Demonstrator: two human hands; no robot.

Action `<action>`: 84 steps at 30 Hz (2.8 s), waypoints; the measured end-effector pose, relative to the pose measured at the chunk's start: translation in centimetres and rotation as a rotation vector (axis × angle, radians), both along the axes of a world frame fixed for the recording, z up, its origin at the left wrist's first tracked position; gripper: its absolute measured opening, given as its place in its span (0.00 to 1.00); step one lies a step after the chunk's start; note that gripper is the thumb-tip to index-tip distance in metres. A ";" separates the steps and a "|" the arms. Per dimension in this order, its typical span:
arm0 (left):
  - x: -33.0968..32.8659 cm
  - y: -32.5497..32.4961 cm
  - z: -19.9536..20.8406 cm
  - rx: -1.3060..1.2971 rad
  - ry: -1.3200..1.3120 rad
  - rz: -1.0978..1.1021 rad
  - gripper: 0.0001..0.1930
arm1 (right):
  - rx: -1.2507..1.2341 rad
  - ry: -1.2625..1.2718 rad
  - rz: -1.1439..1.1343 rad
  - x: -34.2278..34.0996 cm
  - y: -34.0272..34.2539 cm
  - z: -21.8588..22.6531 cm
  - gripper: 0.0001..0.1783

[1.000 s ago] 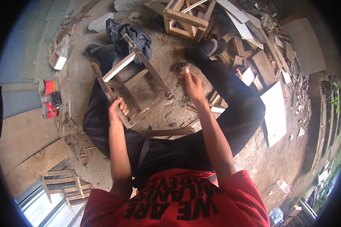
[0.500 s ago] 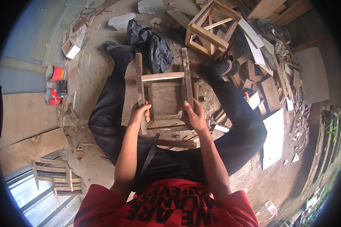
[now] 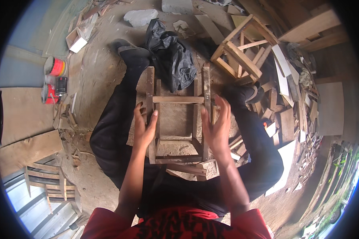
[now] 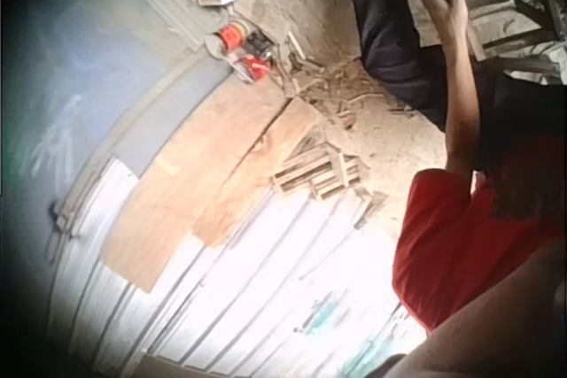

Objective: The person assembles a small wooden frame by hand, fitting pieces together and securing them with a hammer. The person repeatedly adjusts the frame and hammers nails into the joints.

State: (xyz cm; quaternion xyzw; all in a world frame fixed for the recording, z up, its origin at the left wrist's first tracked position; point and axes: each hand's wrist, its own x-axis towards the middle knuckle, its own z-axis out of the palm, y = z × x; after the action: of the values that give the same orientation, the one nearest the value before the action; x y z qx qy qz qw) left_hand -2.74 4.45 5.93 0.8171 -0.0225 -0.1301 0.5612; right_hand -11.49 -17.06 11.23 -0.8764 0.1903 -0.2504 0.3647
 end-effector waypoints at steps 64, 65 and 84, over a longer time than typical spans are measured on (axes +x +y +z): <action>2.0 -1.8 -0.6 -0.252 0.183 0.004 0.38 | -0.983 1.078 0.808 31.4 -7.2 -22.0 0.13; 1.9 -1.8 -0.8 -0.270 0.192 0.002 0.38 | -0.956 1.110 0.760 30.9 -7.2 -22.6 0.13; 2.0 -1.4 -1.2 -0.193 0.002 -0.005 0.35 | -1.245 0.753 0.671 27.0 -8.1 -12.1 0.07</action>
State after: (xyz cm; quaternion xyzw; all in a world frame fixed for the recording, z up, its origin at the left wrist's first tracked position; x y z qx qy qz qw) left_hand -0.72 3.04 4.75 0.7591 -0.0362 -0.1296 0.6369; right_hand 15.50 -25.20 -0.90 -0.9551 -0.1478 0.1249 -0.2244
